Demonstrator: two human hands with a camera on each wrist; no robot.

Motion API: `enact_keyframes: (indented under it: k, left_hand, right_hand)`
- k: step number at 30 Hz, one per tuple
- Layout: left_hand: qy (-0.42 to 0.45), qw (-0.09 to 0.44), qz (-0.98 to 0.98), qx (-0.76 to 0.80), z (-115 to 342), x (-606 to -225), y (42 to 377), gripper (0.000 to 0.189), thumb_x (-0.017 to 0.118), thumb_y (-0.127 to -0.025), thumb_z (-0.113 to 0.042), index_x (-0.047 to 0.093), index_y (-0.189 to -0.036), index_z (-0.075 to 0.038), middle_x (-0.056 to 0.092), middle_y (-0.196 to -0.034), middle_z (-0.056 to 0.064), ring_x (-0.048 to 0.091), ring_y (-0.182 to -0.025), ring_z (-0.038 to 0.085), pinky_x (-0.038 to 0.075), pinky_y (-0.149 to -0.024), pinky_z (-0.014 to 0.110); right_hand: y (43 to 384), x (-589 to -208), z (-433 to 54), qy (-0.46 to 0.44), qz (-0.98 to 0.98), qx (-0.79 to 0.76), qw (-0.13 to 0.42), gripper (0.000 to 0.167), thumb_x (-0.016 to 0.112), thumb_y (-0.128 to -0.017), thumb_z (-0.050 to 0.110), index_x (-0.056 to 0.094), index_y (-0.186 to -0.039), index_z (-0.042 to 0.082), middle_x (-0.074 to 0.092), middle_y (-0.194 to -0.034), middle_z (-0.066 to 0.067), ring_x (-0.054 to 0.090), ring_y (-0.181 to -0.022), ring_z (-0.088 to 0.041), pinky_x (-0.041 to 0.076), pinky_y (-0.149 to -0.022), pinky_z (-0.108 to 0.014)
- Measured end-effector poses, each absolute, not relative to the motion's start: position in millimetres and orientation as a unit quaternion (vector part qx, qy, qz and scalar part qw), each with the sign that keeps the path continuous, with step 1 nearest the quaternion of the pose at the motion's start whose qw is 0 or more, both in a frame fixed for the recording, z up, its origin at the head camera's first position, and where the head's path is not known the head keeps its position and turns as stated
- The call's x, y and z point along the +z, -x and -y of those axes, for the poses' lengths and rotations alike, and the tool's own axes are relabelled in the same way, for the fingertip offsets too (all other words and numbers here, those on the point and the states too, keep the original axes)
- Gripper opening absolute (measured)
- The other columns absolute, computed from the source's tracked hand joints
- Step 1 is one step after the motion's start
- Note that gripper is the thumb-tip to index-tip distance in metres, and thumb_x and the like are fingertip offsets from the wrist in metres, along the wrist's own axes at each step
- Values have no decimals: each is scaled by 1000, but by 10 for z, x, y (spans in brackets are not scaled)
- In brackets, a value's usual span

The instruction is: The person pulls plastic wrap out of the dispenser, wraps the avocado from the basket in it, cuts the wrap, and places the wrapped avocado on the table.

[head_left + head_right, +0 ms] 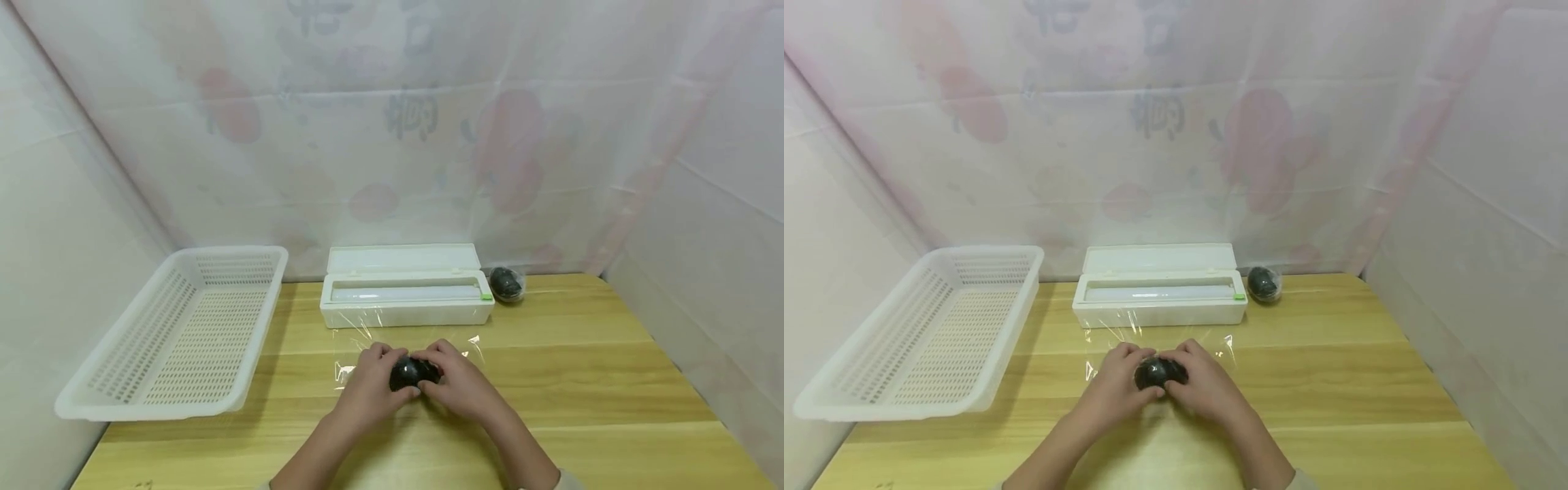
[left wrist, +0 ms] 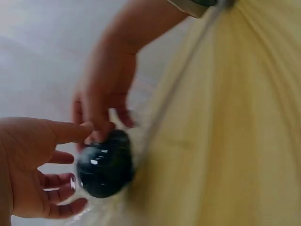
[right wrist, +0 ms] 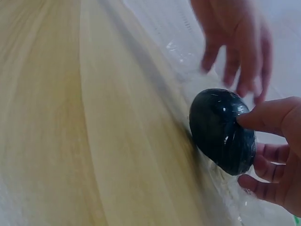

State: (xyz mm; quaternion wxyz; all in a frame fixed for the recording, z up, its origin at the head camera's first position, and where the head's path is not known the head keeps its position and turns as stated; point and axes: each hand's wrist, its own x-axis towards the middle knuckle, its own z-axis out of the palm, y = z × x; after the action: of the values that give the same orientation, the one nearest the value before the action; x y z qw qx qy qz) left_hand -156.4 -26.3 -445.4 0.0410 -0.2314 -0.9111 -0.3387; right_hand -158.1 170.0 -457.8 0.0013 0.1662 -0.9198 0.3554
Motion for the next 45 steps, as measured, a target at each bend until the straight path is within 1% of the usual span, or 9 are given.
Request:
enact_keyframes:
  k: [6, 11, 14, 18, 22, 29, 34, 39, 45]
  left_hand:
    - [220, 31, 919, -326, 182, -4682, 1686, 64, 88, -72, -35, 62, -126, -16, 54, -117, 6, 51, -108, 24, 53, -87, 43]
    - [199, 20, 919, -340, 194, -4728, 1785, 63, 85, -76, -33, 62, -131, -13, 55, -118, 6, 53, -110, 24, 51, -91, 44]
    - [203, 4, 919, -339, 214, -4720, 1846, 63, 81, -81, -35, 59, -135, -10, 56, -121, 8, 53, -113, 26, 50, -93, 45]
    - [219, -15, 911, -349, 257, -4705, 1918, 70, 78, -84, -36, 51, -142, -8, 57, -127, 11, 52, -119, 29, 48, -97, 46]
    - [218, -35, 903, -370, 323, -4613, 1915, 71, 77, -85, -36, 47, -145, -11, 53, -136, 12, 49, -126, 30, 46, -101, 48]
    - [235, 61, 912, -332, 335, -4412, 1855, 55, 83, -80, -28, 63, -128, -9, 56, -130, 9, 50, -122, 30, 50, -98, 45]
    - [258, 50, 923, -281, 240, -4578, 1921, 57, 84, -79, -26, 63, -128, -7, 57, -128, 9, 50, -122, 29, 49, -100, 43]
    - [244, 19, 926, -289, 215, -4680, 2038, 55, 78, -85, -26, 60, -132, -4, 56, -130, 11, 52, -123, 29, 47, -103, 44]
    - [244, -6, 920, -306, 232, -4658, 2188, 49, 72, -91, -30, 58, -132, -6, 57, -130, 11, 55, -120, 26, 48, -100, 43]
  right_hand:
    - [1624, -4615, -1732, -137, 906, 399, -5, 47, 72, -86, 12, 62, -131, 19, 60, -111, 4, 53, -84, -11, 48, -72, -28]
    - [1645, -4614, -1787, -126, 890, 419, 125, 37, 68, -84, 1, 69, -119, 14, 69, -107, -1, 57, -78, -9, 53, -67, -25]
    - [1659, -4617, -1777, -178, 892, 377, 174, 33, 75, -81, 4, 72, -112, 14, 67, -108, 2, 60, -89, -12, 56, -75, -32]
    - [1704, -4666, -1706, -239, 902, 330, 140, 40, 83, -78, 14, 71, -116, 15, 62, -116, 5, 56, -111, -20, 53, -92, -44]
    - [1758, -4709, -1675, -220, 913, 322, 117, 46, 86, -73, 9, 71, -117, 15, 63, -118, 3, 54, -115, -23, 50, -97, -48]
    - [1860, -4693, -1696, -174, 912, 366, 66, 46, 82, -77, 6, 69, -120, 17, 62, -121, 3, 53, -120, -25, 46, -102, -49]
    - [1884, -4683, -1706, -157, 910, 384, 29, 45, 79, -80, 8, 68, -122, 19, 61, -123, 3, 53, -122, -25, 44, -105, -50]
    - [1866, -4668, -1686, -160, 920, 353, 57, 45, 81, -81, 13, 68, -124, 16, 60, -128, -2, 51, -125, -29, 43, -105, -52]
    - [1883, -4648, -1634, -182, 932, 293, 110, 47, 83, -78, 12, 68, -123, 12, 62, -124, -3, 53, -120, -26, 48, -101, -44]
